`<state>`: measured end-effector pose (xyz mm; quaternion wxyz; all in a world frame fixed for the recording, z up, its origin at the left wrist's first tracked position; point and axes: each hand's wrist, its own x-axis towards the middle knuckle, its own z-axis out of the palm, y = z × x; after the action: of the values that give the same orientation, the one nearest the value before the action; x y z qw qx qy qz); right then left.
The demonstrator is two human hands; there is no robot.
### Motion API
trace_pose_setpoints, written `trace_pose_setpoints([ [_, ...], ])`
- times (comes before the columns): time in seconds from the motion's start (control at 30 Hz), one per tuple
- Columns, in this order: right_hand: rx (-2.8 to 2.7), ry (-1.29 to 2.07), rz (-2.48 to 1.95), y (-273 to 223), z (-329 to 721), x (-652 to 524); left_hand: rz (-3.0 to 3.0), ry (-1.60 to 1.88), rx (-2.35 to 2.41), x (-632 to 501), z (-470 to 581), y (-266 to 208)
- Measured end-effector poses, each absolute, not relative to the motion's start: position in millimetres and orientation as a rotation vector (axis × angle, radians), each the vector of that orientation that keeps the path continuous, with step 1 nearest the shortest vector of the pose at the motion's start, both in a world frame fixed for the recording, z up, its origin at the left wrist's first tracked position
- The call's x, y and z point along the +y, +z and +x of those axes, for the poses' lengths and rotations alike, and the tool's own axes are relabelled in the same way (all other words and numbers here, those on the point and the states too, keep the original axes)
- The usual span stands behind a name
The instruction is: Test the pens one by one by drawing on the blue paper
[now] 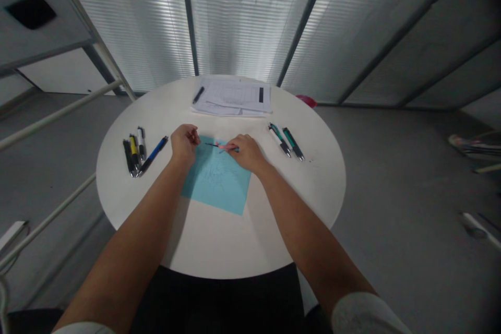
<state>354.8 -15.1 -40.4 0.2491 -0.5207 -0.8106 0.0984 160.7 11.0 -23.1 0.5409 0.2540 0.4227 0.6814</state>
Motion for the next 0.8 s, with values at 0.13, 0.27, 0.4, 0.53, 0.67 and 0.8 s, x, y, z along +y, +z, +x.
trace_pose_setpoints([
  [0.13, -2.213, 0.253, -1.425, -42.2, 355.4, -14.0, 0.617, 1.618, 1.004, 10.8, 160.2, -23.0],
  [0.27, -2.191, 0.261, -1.403, -44.0, 355.9, -12.4, 0.632, 1.621, 1.013, 11.6, 159.3, -24.7],
  [0.4, -2.129, 0.298, -1.356, -45.2, 355.9, -10.8, 0.677, 1.61, 1.011, 12.5, 157.8, -26.4],
  [0.53, -2.009, 0.333, -1.25, -45.1, 355.5, -9.3, 0.703, 1.593, 1.021, 13.0, 157.1, -27.2],
  [0.67, -1.843, 0.376, -1.194, -41.9, 353.9, -9.6, 0.762, 1.619, 1.017, 12.6, 158.1, -29.6],
  [0.8, -1.753, 0.385, -1.159, -36.1, 351.1, -12.8, 1.014, 1.579, 1.02, 6.0, 162.8, -27.4],
])
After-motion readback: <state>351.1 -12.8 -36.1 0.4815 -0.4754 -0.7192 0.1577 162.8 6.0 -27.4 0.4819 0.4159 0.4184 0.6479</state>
